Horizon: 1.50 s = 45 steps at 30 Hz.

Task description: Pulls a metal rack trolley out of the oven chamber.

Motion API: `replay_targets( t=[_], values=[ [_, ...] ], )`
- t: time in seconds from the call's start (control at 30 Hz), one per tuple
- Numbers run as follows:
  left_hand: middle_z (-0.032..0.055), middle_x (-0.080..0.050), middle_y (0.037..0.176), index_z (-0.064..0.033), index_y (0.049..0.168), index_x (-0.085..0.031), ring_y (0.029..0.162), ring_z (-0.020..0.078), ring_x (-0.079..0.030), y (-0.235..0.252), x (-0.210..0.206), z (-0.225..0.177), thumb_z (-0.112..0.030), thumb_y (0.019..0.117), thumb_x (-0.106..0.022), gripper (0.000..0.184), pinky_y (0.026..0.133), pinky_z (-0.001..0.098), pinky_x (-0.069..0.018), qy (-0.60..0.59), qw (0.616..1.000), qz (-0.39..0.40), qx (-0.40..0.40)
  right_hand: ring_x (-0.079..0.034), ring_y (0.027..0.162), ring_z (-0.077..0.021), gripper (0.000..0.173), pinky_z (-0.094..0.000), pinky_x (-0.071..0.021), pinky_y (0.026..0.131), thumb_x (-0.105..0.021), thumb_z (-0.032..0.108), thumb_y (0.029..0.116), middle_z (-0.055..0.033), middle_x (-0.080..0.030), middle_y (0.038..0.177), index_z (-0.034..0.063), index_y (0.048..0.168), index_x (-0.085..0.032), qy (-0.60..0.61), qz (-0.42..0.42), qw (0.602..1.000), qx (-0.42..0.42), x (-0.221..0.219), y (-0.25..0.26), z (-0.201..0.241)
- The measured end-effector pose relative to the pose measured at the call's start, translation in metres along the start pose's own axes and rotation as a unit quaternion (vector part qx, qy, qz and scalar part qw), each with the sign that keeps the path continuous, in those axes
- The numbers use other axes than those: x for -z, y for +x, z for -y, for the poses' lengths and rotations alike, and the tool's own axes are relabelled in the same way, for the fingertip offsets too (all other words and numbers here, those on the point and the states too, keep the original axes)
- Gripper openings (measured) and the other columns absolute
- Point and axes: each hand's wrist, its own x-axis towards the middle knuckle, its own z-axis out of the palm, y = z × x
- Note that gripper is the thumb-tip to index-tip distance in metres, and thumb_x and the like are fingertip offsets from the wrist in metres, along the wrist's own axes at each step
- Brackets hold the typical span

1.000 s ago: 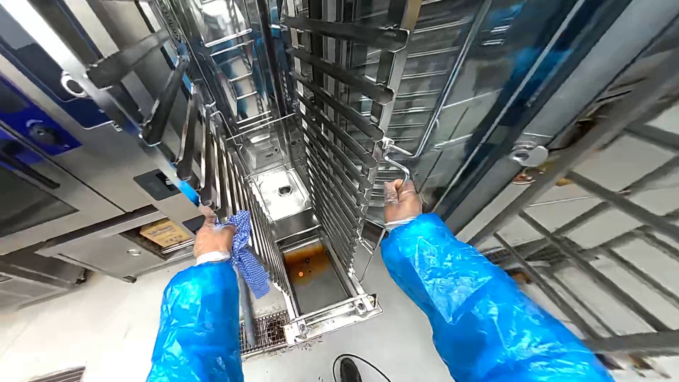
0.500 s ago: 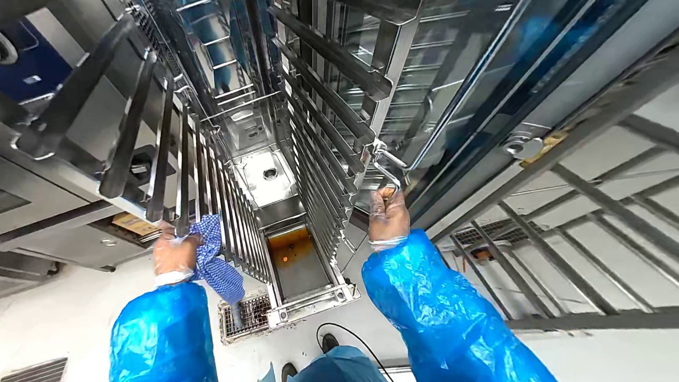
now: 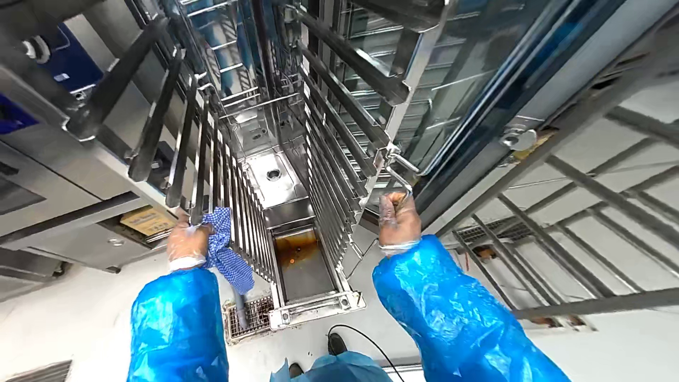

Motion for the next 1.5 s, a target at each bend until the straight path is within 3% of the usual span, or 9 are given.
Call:
replay_targets(
  t=[0.13,0.43,0.53,0.8,0.93,1.07,1.13,1.37,1.5],
  values=[
    [0.0297,-0.067,0.118,-0.0011,0.132,-0.061,0.116,0.0474,-0.061,-0.004,0.003,-0.005,-0.014,0.0901,-0.077,0.047,0.097,0.0694,-0.0434,0.027,1.0,0.007,-0.007,-0.066,0.084,-0.0412,0.03,-0.0595,-0.0496,0.078,-0.048,0.021,0.1099,-0.0268,-0.066,0.092,-0.0049,0.123,-0.056,-0.01,-0.016,1.0,0.0,0.002,0.006,-0.001],
    [0.0266,-0.069,0.101,0.0041,0.114,-0.066,0.099,0.0442,-0.065,-0.062,0.003,0.005,-0.008,0.0851,-0.079,0.034,0.085,0.067,-0.0478,-0.006,0.999,-0.013,-0.03,-0.066,0.089,-0.0395,0.03,-0.0581,-0.0498,0.082,-0.048,0.021,0.1095,-0.0274,-0.065,0.096,-0.0049,0.122,-0.057,0.007,-0.041,0.999,0.014,0.018,0.03,-0.019],
    [0.0275,-0.069,0.102,0.0035,0.117,-0.065,0.099,0.0461,-0.065,-0.078,0.005,0.013,-0.01,0.0868,-0.078,0.036,0.084,0.0689,-0.0476,-0.004,1.0,-0.019,-0.022,-0.064,0.084,-0.0391,0.029,-0.0574,-0.0487,0.077,-0.047,0.022,0.1102,-0.0265,-0.064,0.093,-0.0036,0.122,-0.056,-0.006,-0.024,1.0,0.011,0.023,0.021,-0.015],
    [0.0266,-0.069,0.105,0.0023,0.124,-0.064,0.103,0.0443,-0.065,-0.088,0.009,0.009,-0.01,0.0887,-0.077,0.039,0.088,0.0669,-0.0475,0.015,0.999,-0.008,-0.027,-0.066,0.091,-0.0447,0.031,-0.0619,-0.0484,0.081,-0.046,0.022,0.1107,-0.0303,-0.065,0.097,-0.0039,0.125,-0.056,-0.017,-0.03,0.999,-0.008,0.027,0.028,-0.015],
    [0.0238,-0.07,0.098,0.0022,0.116,-0.066,0.095,0.0408,-0.066,-0.09,0.01,0.012,-0.008,0.0859,-0.078,0.034,0.083,0.0647,-0.0486,0.016,0.999,-0.01,-0.042,-0.066,0.091,-0.0428,0.031,-0.0599,-0.0487,0.082,-0.047,0.022,0.11,-0.0288,-0.065,0.098,-0.0039,0.125,-0.055,-0.001,-0.052,0.999,-0.013,0.023,0.032,-0.016],
    [0.0247,-0.07,0.103,0.0017,0.125,-0.064,0.101,0.0414,-0.067,-0.094,0.013,0.018,-0.009,0.0861,-0.078,0.043,0.087,0.0647,-0.0488,0.03,0.999,0.001,-0.044,-0.066,0.095,-0.045,0.034,-0.0614,-0.0484,0.085,-0.046,0.024,0.1106,-0.0309,-0.066,0.101,-0.0045,0.127,-0.055,-0.004,-0.064,0.998,-0.019,0.022,0.033,-0.016],
    [0.0227,-0.071,0.099,0.0022,0.119,-0.066,0.096,0.0386,-0.068,-0.094,0.013,0.021,-0.008,0.0823,-0.081,0.041,0.086,0.0622,-0.05,0.031,0.997,-0.001,-0.065,-0.066,0.094,-0.0463,0.034,-0.0623,-0.0484,0.084,-0.045,0.023,0.1103,-0.032,-0.066,0.101,-0.0051,0.127,-0.056,-0.011,-0.084,0.996,-0.011,0.02,0.036,-0.017],
    [0.0138,-0.07,0.09,0.0029,0.114,-0.065,0.081,0.0224,-0.068,-0.093,0.014,0.045,0.001,0.0758,-0.078,0.04,0.075,0.0471,-0.0554,-0.083,0.99,0.016,-0.114,-0.066,0.092,-0.0374,0.033,-0.0542,-0.0498,0.085,-0.046,0.023,0.1099,-0.0266,-0.066,0.1,-0.004,0.125,-0.056,-0.015,-0.094,0.995,0.003,0.015,0.038,-0.019],
    [0.0185,-0.068,0.099,0.0028,0.123,-0.061,0.088,0.0285,-0.067,-0.097,0.014,0.042,0.001,0.0809,-0.076,0.045,0.078,0.0535,-0.0533,-0.092,0.991,0.026,-0.09,-0.066,0.092,-0.0353,0.033,-0.0513,-0.0502,0.084,-0.044,0.023,0.1101,-0.0248,-0.066,0.1,-0.0036,0.126,-0.056,-0.016,-0.094,0.995,-0.001,0.014,0.037,-0.017]
  ],
)
